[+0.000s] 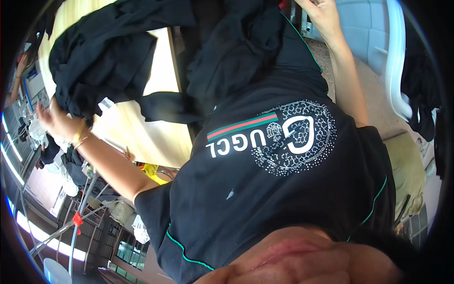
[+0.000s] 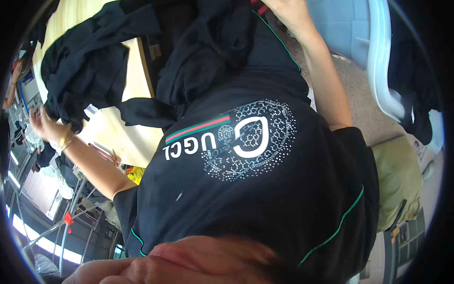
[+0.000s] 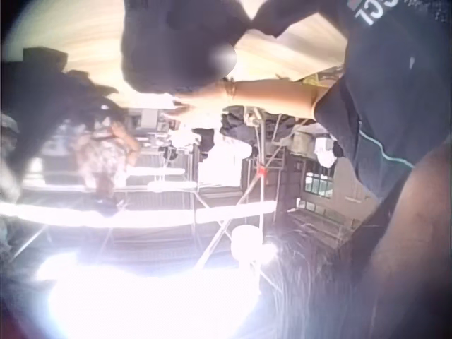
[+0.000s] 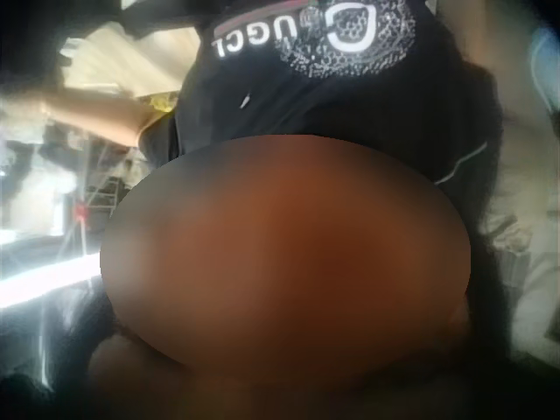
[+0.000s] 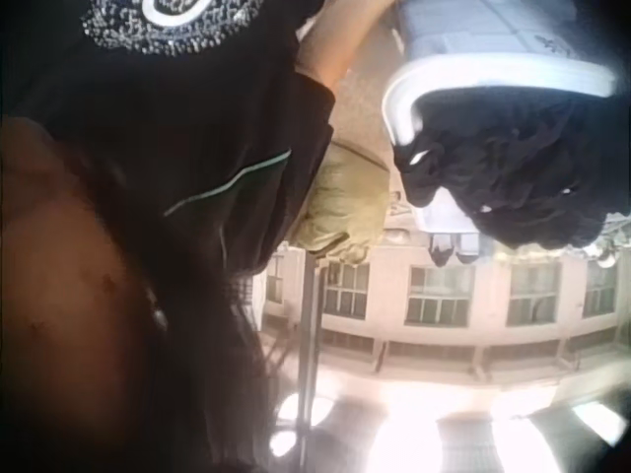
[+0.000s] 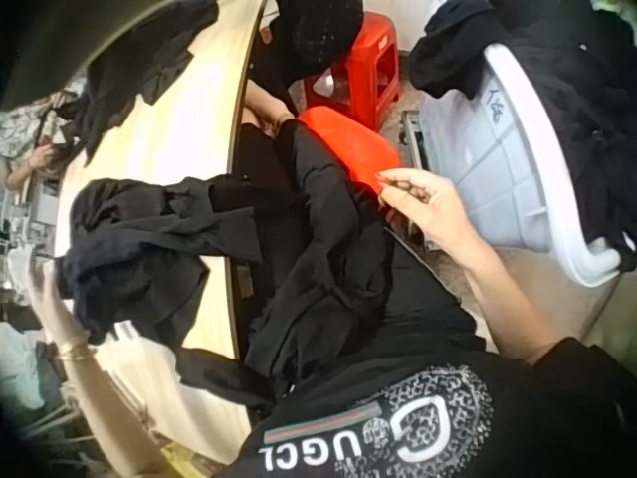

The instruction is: Trimming loose threads from black garments using small thread snips.

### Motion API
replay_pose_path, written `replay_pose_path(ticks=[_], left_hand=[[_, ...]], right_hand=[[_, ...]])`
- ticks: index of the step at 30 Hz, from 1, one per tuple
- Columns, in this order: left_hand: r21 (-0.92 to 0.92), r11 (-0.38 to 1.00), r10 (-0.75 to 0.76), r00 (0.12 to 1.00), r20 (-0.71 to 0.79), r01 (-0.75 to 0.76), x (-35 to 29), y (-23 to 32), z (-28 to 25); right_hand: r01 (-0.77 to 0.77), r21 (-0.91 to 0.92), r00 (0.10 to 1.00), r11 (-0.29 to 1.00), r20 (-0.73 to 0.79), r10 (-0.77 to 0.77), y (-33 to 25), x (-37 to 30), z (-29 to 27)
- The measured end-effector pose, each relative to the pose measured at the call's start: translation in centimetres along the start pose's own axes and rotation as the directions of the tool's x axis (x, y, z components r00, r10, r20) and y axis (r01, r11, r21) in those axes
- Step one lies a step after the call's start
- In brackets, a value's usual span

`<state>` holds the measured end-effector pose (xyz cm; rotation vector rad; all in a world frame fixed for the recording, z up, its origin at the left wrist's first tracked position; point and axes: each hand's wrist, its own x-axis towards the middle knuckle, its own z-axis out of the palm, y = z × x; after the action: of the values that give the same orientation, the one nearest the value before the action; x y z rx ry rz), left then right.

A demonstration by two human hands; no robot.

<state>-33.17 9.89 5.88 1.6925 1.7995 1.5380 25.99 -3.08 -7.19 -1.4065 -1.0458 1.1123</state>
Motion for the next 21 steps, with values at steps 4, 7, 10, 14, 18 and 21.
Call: replay_pose_path(ticks=[4, 7, 10, 14, 18, 21], left_hand=[[-0.156, 0.914, 0.376, 0.636, 0.674, -0.375, -16.9, 15.5, 15.6], [-0.083, 0.948, 0.120, 0.101, 0.988, -0.309, -21.7, 16.4, 19.8], [0.006, 0.894, -0.017, -0.021, 1.000, -0.448, -23.8, 15.4, 21.2], [-0.088, 0.996, 0.082, 0.217, 0.973, 0.020, -20.1, 15.2, 20.5], [-0.216, 0.907, -0.108, 0.696, 0.710, 0.361, -12.7, 15.9, 17.0], [-0.679, 0.456, -0.007, 0.765, 0.644, 0.576, -10.2, 14.6, 14.6]], right_hand=[[0.079, -0.009, 0.997, 0.997, 0.020, -0.079, 0.8, 0.0, 0.2], [0.000, 0.015, 0.997, 1.000, 0.083, -0.001, -0.3, -0.4, 0.9], [-0.102, -0.002, 0.968, 0.995, 0.232, 0.100, -0.1, -1.2, 1.0], [-0.126, 0.026, 0.970, 0.992, 0.213, 0.118, 1.2, -1.6, 0.2], [-0.194, 0.129, 0.980, 0.973, -0.012, 0.197, 0.5, -1.3, -0.9], [-0.131, 0.138, 0.991, 0.982, 0.026, 0.128, 1.3, -0.5, -0.1]])
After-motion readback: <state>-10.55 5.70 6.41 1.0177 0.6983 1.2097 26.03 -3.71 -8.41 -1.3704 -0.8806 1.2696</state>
